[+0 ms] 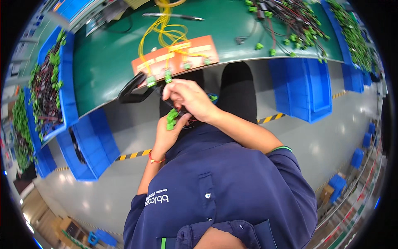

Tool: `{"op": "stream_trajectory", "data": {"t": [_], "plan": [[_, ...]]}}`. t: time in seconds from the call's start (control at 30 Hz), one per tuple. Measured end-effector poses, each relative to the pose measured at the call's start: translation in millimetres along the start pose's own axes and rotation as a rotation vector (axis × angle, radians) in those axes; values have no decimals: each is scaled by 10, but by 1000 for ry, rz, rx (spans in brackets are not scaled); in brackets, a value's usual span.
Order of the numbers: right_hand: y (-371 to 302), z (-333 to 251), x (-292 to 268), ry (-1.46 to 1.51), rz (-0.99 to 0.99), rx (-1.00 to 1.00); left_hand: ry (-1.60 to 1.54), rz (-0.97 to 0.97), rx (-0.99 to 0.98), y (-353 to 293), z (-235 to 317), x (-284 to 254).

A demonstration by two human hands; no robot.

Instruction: Connecting green electrical connectors to wires and arranging them at a workbench.

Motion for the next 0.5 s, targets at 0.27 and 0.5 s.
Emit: {"op": "stream_trajectory", "data": {"t": [0.27, 0.5], "plan": [[-17, 7, 35, -72, 29, -20, 97, -85, -144, -25, -125, 37], [-27, 16, 38, -36, 71, -54, -34, 15, 55, 0, -58, -53]]}}
Point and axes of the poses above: each hand's wrist, its own y-axis towards the middle knuckle, its own x-axis out of the palm, z = x × y, the point moved 10 cm from there along y, towards the middle knuckle, and after that the axes turned 9 degrees about -x, right-handed, at the moved point
